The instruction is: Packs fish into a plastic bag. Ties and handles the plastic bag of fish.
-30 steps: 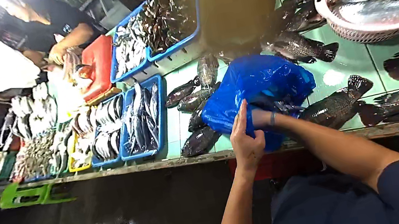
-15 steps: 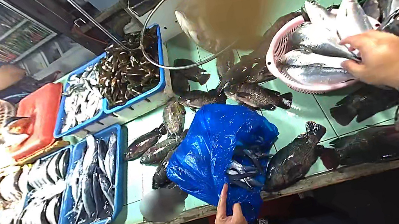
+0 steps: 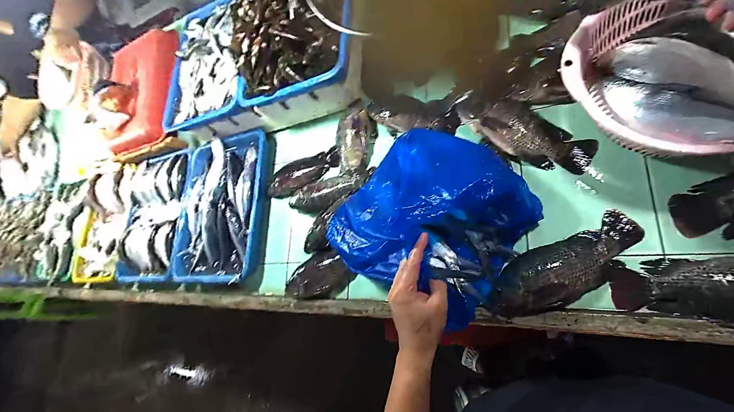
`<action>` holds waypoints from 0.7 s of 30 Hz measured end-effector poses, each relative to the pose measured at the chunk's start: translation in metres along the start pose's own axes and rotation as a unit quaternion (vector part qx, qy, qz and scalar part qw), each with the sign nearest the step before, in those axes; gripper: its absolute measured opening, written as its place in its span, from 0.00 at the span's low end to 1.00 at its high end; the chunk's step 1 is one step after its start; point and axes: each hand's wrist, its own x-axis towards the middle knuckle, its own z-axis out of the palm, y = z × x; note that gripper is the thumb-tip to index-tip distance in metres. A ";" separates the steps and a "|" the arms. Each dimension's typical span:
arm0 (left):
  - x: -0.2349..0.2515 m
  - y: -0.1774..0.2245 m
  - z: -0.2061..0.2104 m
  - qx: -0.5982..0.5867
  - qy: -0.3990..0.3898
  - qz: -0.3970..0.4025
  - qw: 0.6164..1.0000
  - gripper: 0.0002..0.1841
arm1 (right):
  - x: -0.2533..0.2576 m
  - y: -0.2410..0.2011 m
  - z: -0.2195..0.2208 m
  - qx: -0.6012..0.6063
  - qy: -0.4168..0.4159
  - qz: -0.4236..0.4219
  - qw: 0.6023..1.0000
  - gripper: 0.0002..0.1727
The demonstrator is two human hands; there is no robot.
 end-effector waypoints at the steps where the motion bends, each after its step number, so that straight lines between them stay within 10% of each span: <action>1: 0.002 0.001 0.000 -0.003 -0.015 -0.008 1.000 0.34 | -0.017 -0.006 -0.001 0.086 -0.024 0.014 0.996 0.30; 7: -0.003 -0.001 -0.006 -0.071 -0.013 -0.023 0.997 0.37 | -0.191 -0.057 0.065 0.382 -0.325 0.087 0.861 0.26; 12: -0.008 -0.002 -0.022 -0.130 -0.008 -0.006 0.991 0.38 | -0.241 -0.056 0.170 0.426 -0.478 0.200 0.741 0.27; 18: -0.008 0.000 -0.034 -0.103 -0.023 0.046 0.993 0.40 | -0.185 -0.152 0.288 0.458 -0.454 0.194 0.739 0.14; 21: -0.003 -0.004 -0.044 -0.094 -0.013 0.047 0.994 0.41 | -0.173 -0.160 0.331 0.390 -0.387 0.154 0.821 0.13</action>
